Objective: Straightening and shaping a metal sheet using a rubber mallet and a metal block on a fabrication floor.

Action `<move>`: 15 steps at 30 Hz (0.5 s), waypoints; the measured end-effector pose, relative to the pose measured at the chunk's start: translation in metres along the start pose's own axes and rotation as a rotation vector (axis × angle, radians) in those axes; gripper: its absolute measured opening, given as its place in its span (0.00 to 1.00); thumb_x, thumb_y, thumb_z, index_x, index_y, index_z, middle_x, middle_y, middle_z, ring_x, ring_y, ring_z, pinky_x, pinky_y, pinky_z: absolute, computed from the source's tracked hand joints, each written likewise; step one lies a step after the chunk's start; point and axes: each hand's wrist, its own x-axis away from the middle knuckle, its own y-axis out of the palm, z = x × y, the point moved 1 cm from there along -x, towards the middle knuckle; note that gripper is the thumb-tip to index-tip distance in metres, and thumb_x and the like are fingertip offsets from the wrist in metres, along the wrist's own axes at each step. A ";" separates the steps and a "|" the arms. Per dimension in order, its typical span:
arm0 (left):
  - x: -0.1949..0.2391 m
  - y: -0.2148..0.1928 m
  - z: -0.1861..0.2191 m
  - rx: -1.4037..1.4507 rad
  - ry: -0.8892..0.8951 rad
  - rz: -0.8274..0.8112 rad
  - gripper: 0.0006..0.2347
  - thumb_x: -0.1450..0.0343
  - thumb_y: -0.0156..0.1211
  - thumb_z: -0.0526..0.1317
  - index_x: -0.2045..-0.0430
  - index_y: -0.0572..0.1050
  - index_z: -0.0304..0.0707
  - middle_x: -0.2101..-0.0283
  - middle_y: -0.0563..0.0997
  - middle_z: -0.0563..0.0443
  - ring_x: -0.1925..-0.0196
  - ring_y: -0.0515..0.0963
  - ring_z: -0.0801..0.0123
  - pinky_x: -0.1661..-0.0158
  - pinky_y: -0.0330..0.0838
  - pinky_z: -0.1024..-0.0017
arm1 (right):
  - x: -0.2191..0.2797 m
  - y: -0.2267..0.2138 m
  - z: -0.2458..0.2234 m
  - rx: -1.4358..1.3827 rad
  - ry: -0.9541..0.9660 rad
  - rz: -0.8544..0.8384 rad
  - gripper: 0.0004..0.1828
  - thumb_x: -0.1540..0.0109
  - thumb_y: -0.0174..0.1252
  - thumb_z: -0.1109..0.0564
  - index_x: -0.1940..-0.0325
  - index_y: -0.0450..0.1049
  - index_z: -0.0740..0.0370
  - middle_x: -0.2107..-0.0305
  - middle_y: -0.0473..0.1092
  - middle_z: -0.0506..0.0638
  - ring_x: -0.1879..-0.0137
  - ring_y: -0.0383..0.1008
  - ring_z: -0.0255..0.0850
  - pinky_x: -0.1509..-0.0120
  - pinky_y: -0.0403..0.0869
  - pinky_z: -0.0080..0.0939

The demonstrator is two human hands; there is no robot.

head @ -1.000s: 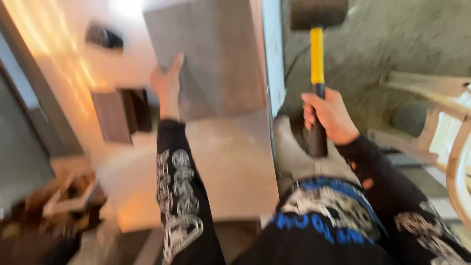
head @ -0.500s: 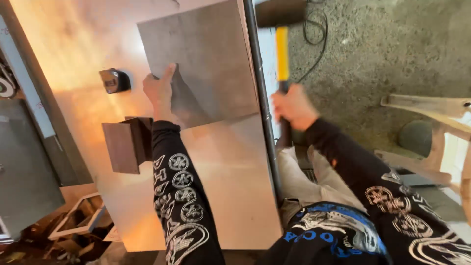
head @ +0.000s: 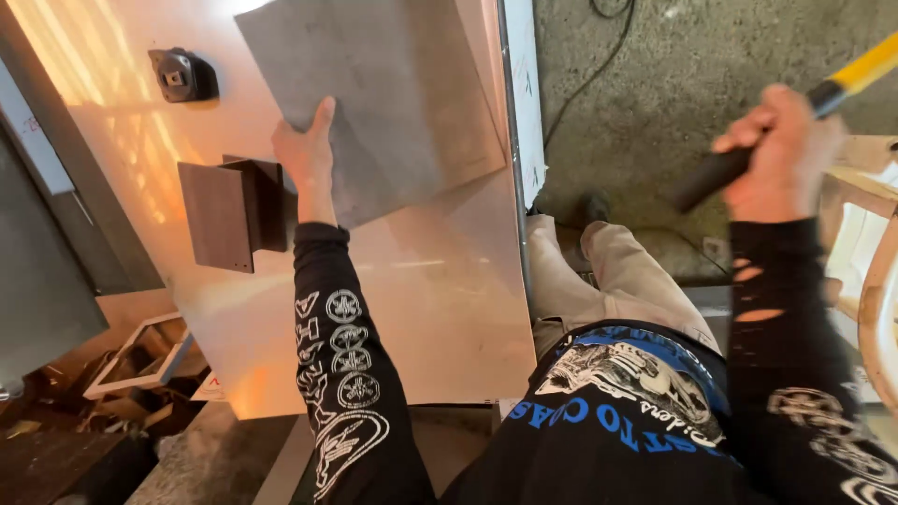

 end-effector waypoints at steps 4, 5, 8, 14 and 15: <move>-0.045 0.023 0.004 -0.175 0.244 -0.086 0.25 0.36 0.81 0.52 0.65 0.80 0.22 0.63 0.84 0.38 0.60 0.83 0.53 0.57 0.75 0.59 | 0.080 0.090 0.056 0.050 0.378 0.022 0.12 0.37 0.49 0.52 0.69 0.70 0.61 0.84 0.67 0.50 0.84 0.67 0.42 0.83 0.68 0.47; -0.048 0.018 0.013 -0.165 0.100 -0.150 0.27 0.35 0.79 0.54 0.66 0.77 0.20 0.64 0.83 0.38 0.61 0.83 0.53 0.58 0.76 0.59 | 0.082 0.083 0.066 0.237 0.412 -0.190 0.07 0.38 0.55 0.56 0.68 0.70 0.62 0.82 0.68 0.50 0.82 0.68 0.41 0.80 0.69 0.44; -0.043 0.004 0.011 -0.171 0.015 -0.183 0.27 0.35 0.77 0.55 0.67 0.77 0.22 0.65 0.84 0.40 0.63 0.83 0.56 0.59 0.77 0.61 | 0.073 0.071 0.050 0.496 0.345 -0.382 0.10 0.35 0.60 0.59 0.66 0.67 0.65 0.80 0.67 0.49 0.79 0.68 0.38 0.77 0.68 0.41; 0.041 -0.014 -0.028 -0.038 0.150 -0.221 0.23 0.35 0.78 0.49 0.60 0.78 0.24 0.60 0.86 0.43 0.60 0.83 0.63 0.55 0.76 0.64 | 0.049 -0.070 -0.053 0.573 -0.003 -0.294 0.13 0.23 0.48 0.49 0.52 0.68 0.62 0.75 0.64 0.48 0.71 0.66 0.36 0.66 0.71 0.38; 0.061 -0.024 -0.032 0.001 0.135 -0.234 0.23 0.34 0.78 0.48 0.58 0.78 0.24 0.59 0.86 0.43 0.60 0.82 0.64 0.54 0.76 0.65 | 0.043 -0.118 -0.053 0.603 -0.046 -0.380 0.13 0.24 0.50 0.49 0.53 0.67 0.62 0.72 0.64 0.50 0.68 0.67 0.38 0.61 0.71 0.40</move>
